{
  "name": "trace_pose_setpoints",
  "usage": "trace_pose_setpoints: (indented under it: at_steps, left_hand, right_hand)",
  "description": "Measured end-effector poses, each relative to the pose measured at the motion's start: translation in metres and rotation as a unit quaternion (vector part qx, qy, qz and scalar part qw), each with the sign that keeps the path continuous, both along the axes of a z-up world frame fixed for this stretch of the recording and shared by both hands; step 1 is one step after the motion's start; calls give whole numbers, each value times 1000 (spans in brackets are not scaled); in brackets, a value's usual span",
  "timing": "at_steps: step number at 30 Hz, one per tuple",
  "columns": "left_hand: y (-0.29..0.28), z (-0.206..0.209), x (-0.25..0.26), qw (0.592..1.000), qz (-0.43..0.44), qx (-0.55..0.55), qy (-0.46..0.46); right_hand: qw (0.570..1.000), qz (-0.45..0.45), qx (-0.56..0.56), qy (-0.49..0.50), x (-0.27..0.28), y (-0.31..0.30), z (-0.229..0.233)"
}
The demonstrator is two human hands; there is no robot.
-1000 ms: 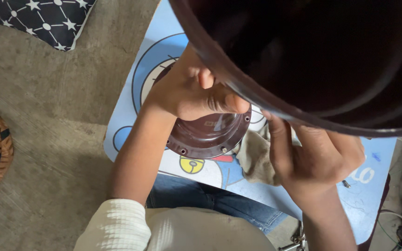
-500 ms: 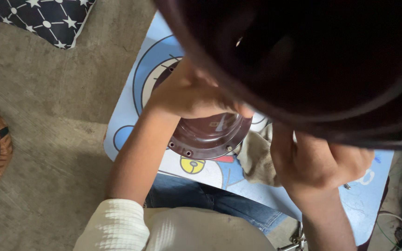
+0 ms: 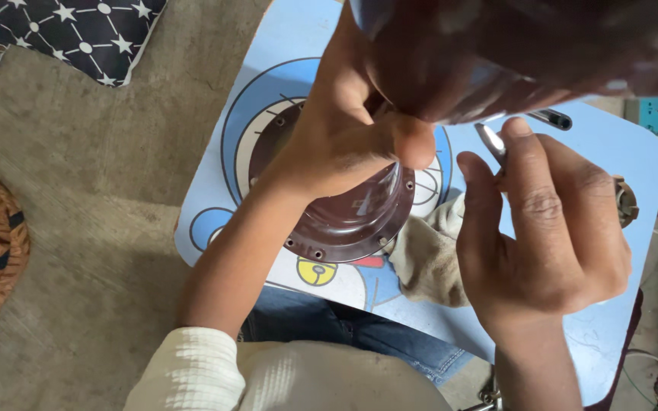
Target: The person uses a screwdriver to remove screws from the base and neck of a brown electric fan. They detach the fan head from the stand and place it aside, then continue unscrewing the base components.
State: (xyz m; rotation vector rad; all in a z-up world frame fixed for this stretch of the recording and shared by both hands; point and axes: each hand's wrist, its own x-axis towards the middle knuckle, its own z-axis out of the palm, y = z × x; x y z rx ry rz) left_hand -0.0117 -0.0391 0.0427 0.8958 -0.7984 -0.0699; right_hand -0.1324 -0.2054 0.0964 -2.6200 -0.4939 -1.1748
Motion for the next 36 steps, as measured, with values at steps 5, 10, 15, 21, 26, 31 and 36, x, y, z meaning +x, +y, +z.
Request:
trace_pose_setpoints:
  at_steps: [5,10,15,21,26,31,36]
  left_hand:
    - [10,7,-2,998,50,14,-23]
    - [10,13,-3,997,46,1,65]
    - [12,15,-7,990,123,71,-15]
    - [17,7,-11,988,149,37,-23]
    - [23,-8,-15,992,112,42,40]
    - [20,-13,-13,992,119,38,13]
    - [23,8,-19,994,99,-11,50]
  right_hand:
    - [999,6,34,1,0,-4,0]
    - [999,10,48,6,-1,-4,1]
    - [998,9,46,39,-2,0,5]
    - [989,9,131,74,3,0,9]
    - [986,29,141,83,1,-1,5]
    - [977,58,172,110,3,2,3]
    - [967,107,170,154,11,17,-1]
